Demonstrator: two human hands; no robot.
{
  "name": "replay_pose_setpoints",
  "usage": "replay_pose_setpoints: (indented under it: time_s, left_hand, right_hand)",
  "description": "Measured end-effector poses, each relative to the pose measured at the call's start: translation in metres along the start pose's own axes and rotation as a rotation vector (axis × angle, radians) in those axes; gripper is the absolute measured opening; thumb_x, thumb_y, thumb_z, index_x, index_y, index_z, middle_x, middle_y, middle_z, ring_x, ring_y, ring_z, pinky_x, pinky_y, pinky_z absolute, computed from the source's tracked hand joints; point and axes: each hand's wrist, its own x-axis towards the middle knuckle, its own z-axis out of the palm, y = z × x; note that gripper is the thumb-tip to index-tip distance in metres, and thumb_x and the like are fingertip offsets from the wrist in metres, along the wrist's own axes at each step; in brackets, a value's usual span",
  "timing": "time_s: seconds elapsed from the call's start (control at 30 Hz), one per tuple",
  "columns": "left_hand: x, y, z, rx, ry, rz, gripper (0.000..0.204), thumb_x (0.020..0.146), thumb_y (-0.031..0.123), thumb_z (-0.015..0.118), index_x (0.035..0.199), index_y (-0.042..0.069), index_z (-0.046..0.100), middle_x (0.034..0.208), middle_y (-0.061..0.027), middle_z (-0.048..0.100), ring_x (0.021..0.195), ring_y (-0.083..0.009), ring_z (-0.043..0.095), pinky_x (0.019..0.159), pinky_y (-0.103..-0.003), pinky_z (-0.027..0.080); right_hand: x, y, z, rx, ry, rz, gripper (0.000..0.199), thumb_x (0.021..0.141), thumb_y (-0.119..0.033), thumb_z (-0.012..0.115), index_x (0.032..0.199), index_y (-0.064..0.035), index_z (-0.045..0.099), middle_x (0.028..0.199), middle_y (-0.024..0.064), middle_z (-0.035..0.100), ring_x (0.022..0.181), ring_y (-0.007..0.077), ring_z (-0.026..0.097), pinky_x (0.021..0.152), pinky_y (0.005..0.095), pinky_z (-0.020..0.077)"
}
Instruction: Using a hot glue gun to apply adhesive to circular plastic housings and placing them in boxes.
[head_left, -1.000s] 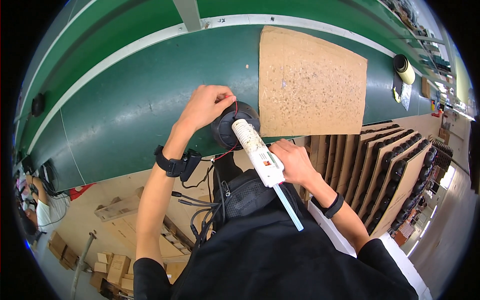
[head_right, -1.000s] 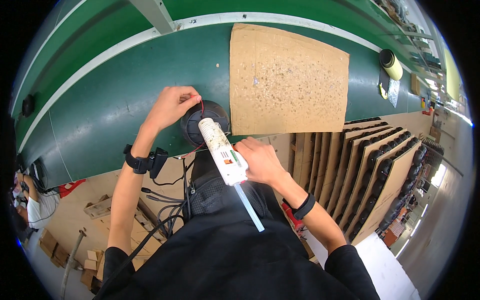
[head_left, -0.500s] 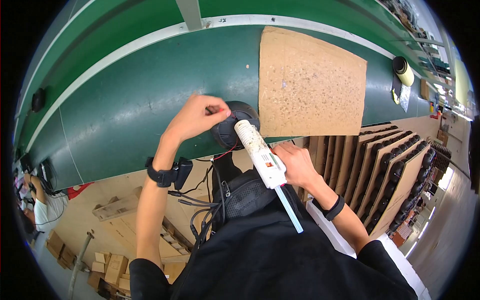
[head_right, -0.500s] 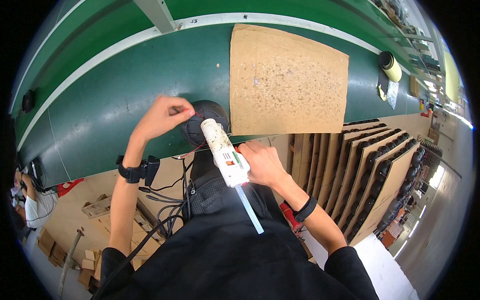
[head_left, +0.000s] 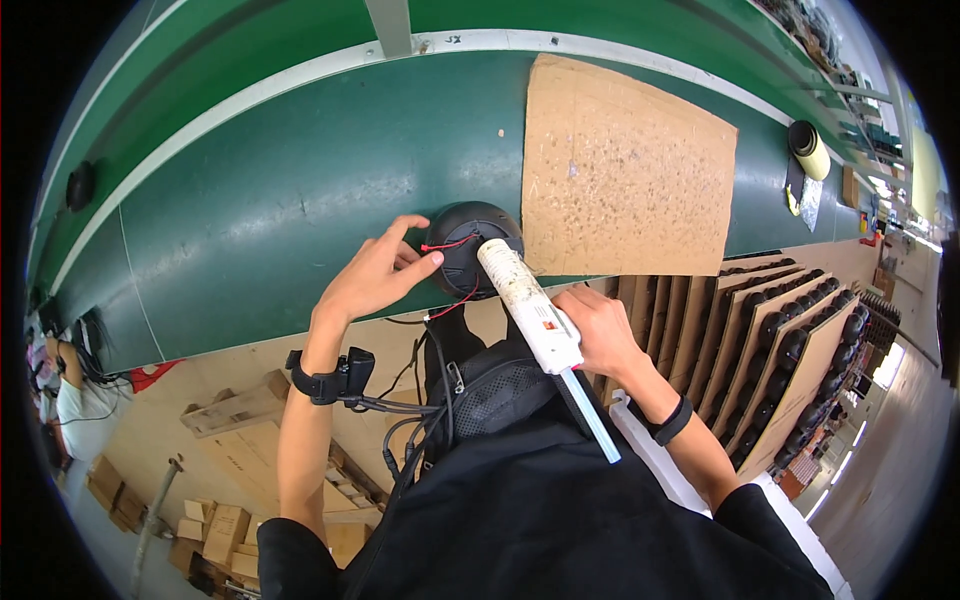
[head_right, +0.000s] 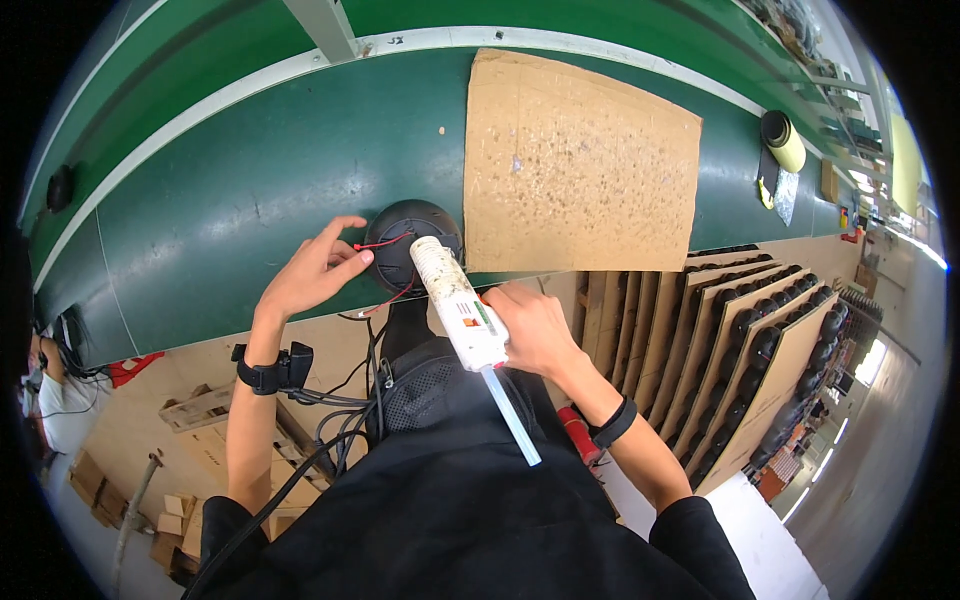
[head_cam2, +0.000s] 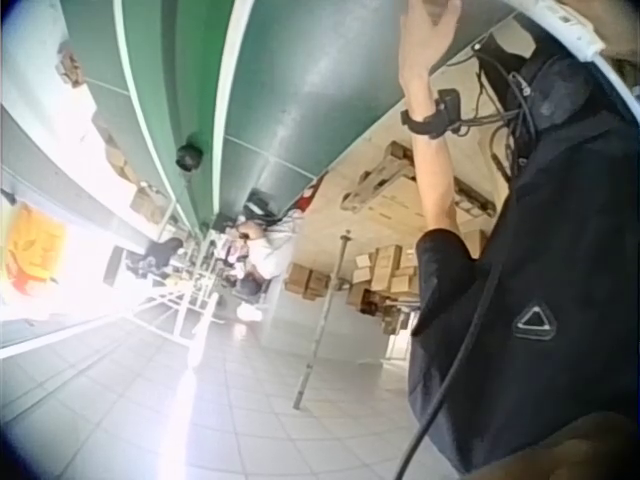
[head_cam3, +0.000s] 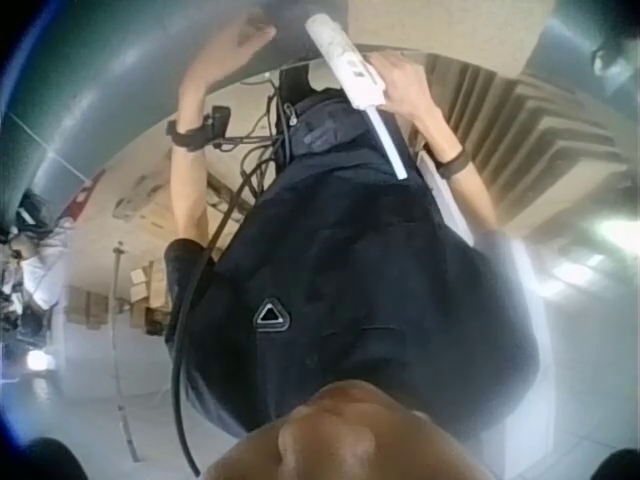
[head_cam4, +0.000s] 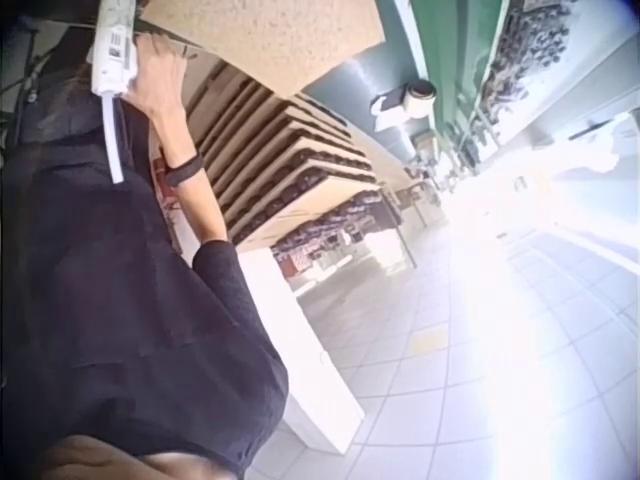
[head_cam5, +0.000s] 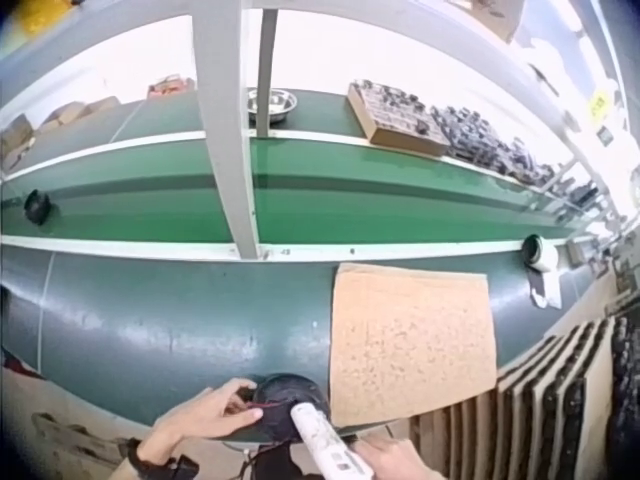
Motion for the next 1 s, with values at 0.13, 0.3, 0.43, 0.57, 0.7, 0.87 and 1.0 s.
replay_pose_setpoints:
  time_s: [0.13, 0.3, 0.43, 0.57, 0.7, 0.87, 1.0]
  left_hand:
    - [0.002, -0.007, 0.003, -0.125, 0.087, 0.106, 0.037, 0.095, 0.031, 0.062, 0.117, 0.001, 0.056, 0.086, -0.0121, 0.07, 0.077, -0.0189, 0.065, 0.074, -0.035, 0.051]
    - [-0.01, 0.02, -0.004, 0.172, -0.173, 0.077, 0.032, 0.092, 0.03, 0.064, 0.089, -0.001, 0.069, 0.06, -0.0076, 0.059, 0.053, -0.0142, 0.053, 0.051, -0.031, 0.041]
    - [-0.004, 0.019, -0.003, 0.246, -0.288, 0.214, 0.031, 0.089, 0.03, 0.068, 0.087, -0.001, 0.07, 0.059, -0.0065, 0.057, 0.052, -0.0143, 0.05, 0.05, -0.03, 0.039]
    - [0.001, 0.026, -0.007, 0.082, -0.373, 0.223, 0.027, 0.082, 0.026, 0.073, 0.085, 0.0, 0.072, 0.056, -0.005, 0.052, 0.052, -0.0136, 0.046, 0.05, -0.032, 0.037]
    - [0.007, 0.035, -0.011, 0.286, -0.515, 0.105, 0.02, 0.081, 0.018, 0.071, 0.085, -0.001, 0.07, 0.062, -0.0064, 0.055, 0.057, -0.0144, 0.05, 0.053, -0.031, 0.041]
    - [0.02, 0.019, -0.002, 0.138, -0.172, 0.378, 0.015, 0.086, 0.014, 0.064, 0.087, -0.001, 0.063, 0.07, -0.0092, 0.059, 0.062, -0.0159, 0.054, 0.057, -0.031, 0.044]
    - [0.024, 0.026, 0.003, 0.007, 0.049, 0.3, 0.016, 0.091, 0.015, 0.06, 0.092, -0.001, 0.059, 0.075, -0.0101, 0.062, 0.067, -0.0156, 0.057, 0.062, -0.031, 0.048]
  right_hand:
    - [-0.002, 0.003, -0.002, 0.067, 0.025, -0.02, 0.036, 0.068, -0.027, 0.076, 0.091, -0.006, 0.06, 0.078, 0.0117, 0.059, 0.072, 0.0332, 0.06, 0.06, 0.0426, 0.0474]
    - [-0.005, 0.01, -0.006, 0.109, -0.011, 0.0, 0.033, 0.068, -0.026, 0.074, 0.089, -0.0052, 0.06, 0.079, 0.0129, 0.06, 0.074, 0.0343, 0.061, 0.062, 0.0424, 0.0477]
    - [-0.007, 0.018, -0.018, 0.106, -0.09, -0.03, 0.033, 0.067, -0.026, 0.073, 0.088, -0.0048, 0.059, 0.078, 0.0142, 0.06, 0.075, 0.0355, 0.06, 0.063, 0.0427, 0.0475]
    - [-0.009, 0.022, -0.03, 0.071, -0.166, -0.042, 0.035, 0.064, -0.027, 0.073, 0.089, -0.0054, 0.061, 0.079, 0.0138, 0.06, 0.077, 0.0356, 0.06, 0.063, 0.0432, 0.0474]
    - [-0.01, 0.022, -0.034, 0.059, -0.218, -0.07, 0.036, 0.064, -0.027, 0.073, 0.09, -0.0058, 0.062, 0.079, 0.0128, 0.06, 0.078, 0.0346, 0.061, 0.063, 0.0426, 0.0477]
    - [-0.005, 0.012, -0.03, 0.036, -0.208, -0.104, 0.03, 0.068, -0.022, 0.071, 0.091, -0.0065, 0.063, 0.078, 0.0108, 0.061, 0.076, 0.0321, 0.061, 0.062, 0.0418, 0.0479]
    - [0.0, 0.001, -0.028, -0.014, -0.179, -0.094, 0.025, 0.071, -0.02, 0.071, 0.09, -0.0061, 0.062, 0.076, 0.0108, 0.06, 0.075, 0.0311, 0.061, 0.06, 0.0413, 0.0475]
